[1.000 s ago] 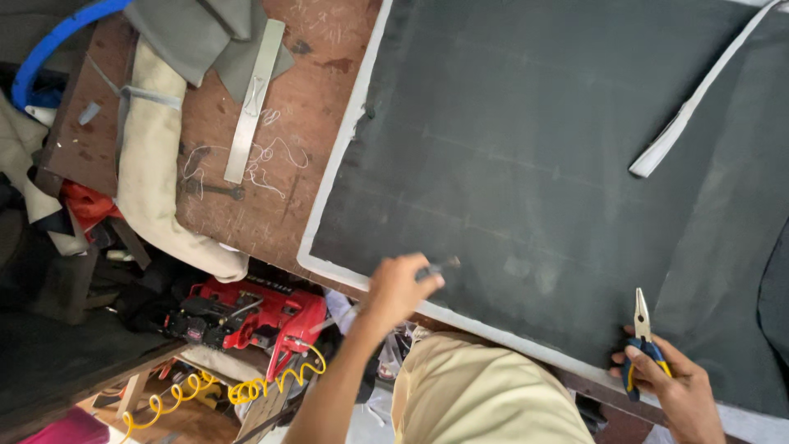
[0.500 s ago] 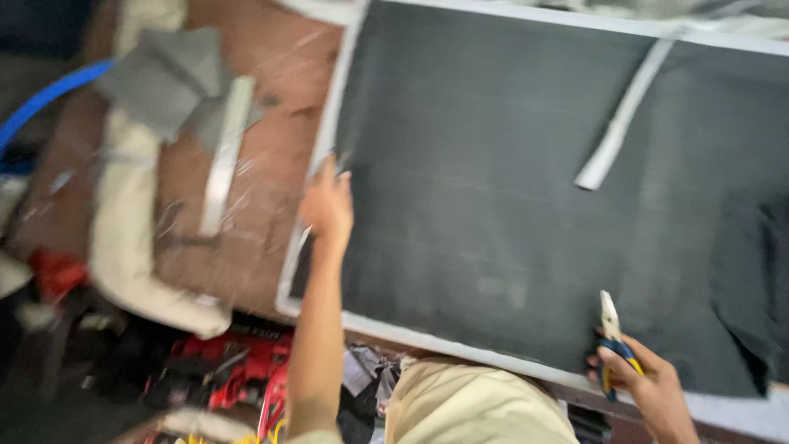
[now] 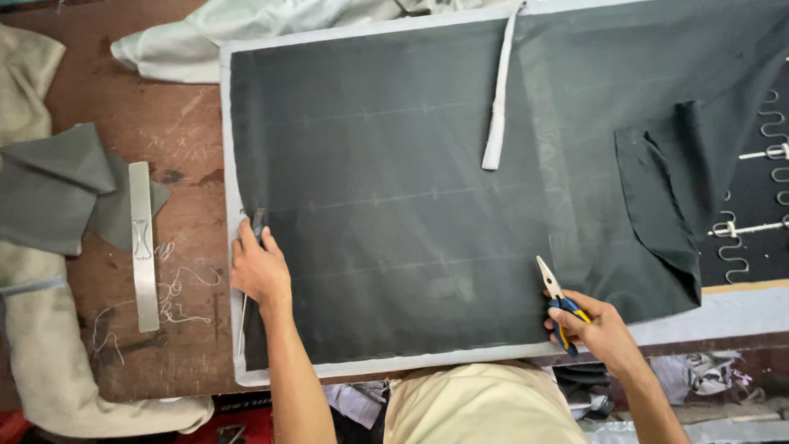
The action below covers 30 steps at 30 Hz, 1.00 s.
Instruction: The person uses pliers and a metal rod to pull and secure black fabric over a rectangular frame with foam padding and metal springs. They repeatedly lift the fabric, insert the rod, and use pliers to fasten staples along the frame edges.
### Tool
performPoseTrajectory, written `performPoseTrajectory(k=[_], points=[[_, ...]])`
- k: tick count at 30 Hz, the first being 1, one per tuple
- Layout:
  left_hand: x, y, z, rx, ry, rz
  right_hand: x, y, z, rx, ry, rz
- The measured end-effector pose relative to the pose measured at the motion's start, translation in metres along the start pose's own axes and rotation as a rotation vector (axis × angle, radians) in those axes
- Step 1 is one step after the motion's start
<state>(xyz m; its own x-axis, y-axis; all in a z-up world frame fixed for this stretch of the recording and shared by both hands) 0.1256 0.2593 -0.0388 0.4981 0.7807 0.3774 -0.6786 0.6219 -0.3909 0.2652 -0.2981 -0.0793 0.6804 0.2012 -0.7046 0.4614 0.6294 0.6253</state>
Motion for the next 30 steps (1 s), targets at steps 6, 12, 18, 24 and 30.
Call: performPoseTrajectory(k=[6,12,18,24,30], points=[[-0.0004,-0.0042,0.0005,-0.004,-0.024,0.011,-0.0028,-0.0033,-0.0001,0.004,-0.027,0.0],[0.0015,-0.0047,0.0007,0.003,-0.006,0.03,-0.0014,-0.0034,0.001,-0.001,-0.02,-0.017],[-0.0023,-0.0044,-0.0011,-0.019,-0.02,0.019,-0.0024,0.0013,0.0009,0.001,0.012,-0.017],[-0.0003,-0.0005,-0.0036,-0.008,-0.02,0.005,-0.0036,0.0029,0.0027,0.001,0.005,-0.035],[-0.0014,-0.0072,0.0007,-0.02,-0.004,-0.004,0.001,0.0031,0.0044,-0.018,0.055,0.019]])
Point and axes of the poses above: each hand's wrist, its own x-axis towards the middle knuckle, its own z-axis out of the back of the hand, y = z × x, the point moved 7 cm from there along x, towards the middle knuckle, and after that the axes turned 15 degrees about -x, right-handed, at the moved point
